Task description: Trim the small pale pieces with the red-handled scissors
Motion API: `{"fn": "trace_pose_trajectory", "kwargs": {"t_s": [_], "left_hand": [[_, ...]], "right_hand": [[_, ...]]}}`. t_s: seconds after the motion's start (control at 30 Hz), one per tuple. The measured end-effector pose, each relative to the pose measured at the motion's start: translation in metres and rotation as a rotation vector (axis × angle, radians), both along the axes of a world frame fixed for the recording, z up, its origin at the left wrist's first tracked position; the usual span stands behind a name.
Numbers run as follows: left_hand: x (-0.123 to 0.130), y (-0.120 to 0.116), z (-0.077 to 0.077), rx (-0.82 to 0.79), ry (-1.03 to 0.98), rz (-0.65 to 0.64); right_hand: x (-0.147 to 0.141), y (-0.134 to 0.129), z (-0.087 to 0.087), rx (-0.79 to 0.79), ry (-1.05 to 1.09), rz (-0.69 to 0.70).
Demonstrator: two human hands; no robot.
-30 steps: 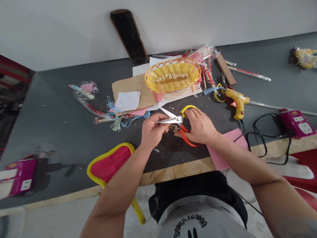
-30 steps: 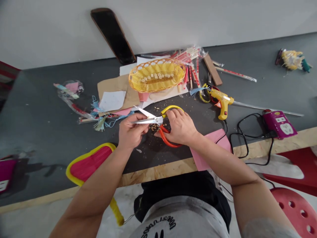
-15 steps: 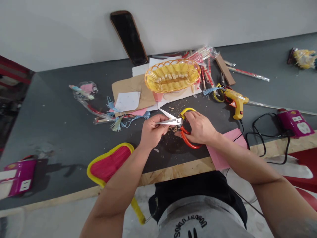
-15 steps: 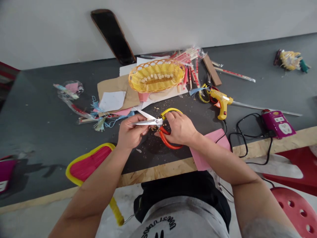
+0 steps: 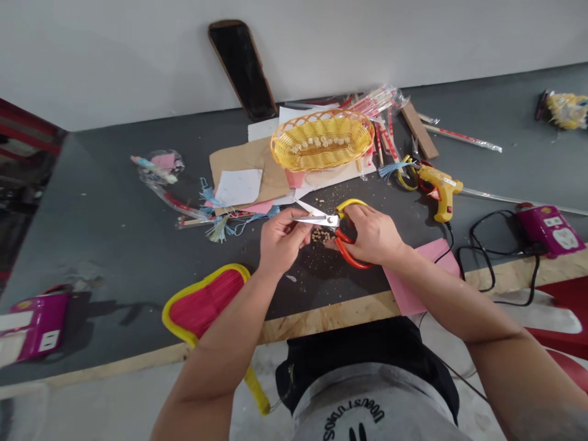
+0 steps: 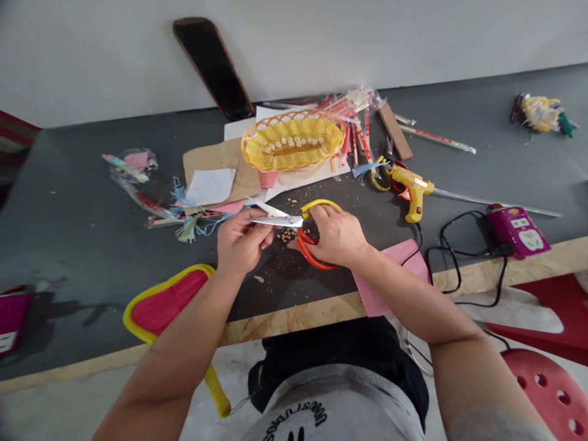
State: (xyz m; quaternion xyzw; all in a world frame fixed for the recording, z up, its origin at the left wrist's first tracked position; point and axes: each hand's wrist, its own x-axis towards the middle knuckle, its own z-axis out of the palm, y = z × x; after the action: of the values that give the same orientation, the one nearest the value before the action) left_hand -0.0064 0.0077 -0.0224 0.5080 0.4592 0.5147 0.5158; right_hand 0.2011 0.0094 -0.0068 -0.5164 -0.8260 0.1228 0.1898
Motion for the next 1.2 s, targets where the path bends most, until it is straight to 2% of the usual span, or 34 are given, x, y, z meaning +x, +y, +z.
{"fn": "trace_pose_trajectory", "kwargs": {"t_s": [0.23, 0.47, 0.73, 1.0, 1.2], "left_hand": [[0.001, -0.003, 0.003, -0.02, 0.079, -0.052], [-0.001, -0.002, -0.002, -0.044, -0.005, -0.112], [0.002, -0.002, 0.0, -0.04, -0.024, -0.075], [0.004, -0.003, 0.0, -0.041, -0.077, -0.036], [0.002, -0.001, -0.001, -0.044, -0.002, -0.027]], "right_hand": [[0.0, 0.001, -0.002, -0.025, -0.002, 0.021], [0.001, 0.001, -0.002, -0.074, 0.025, 0.071], [0.001, 0.001, -0.003, -0.035, 0.074, 0.087], [0.0, -0.006, 0.005, -0.095, 0.026, 0.05], [0.0, -0.005, 0.007, -0.117, -0.022, 0.021]]}}
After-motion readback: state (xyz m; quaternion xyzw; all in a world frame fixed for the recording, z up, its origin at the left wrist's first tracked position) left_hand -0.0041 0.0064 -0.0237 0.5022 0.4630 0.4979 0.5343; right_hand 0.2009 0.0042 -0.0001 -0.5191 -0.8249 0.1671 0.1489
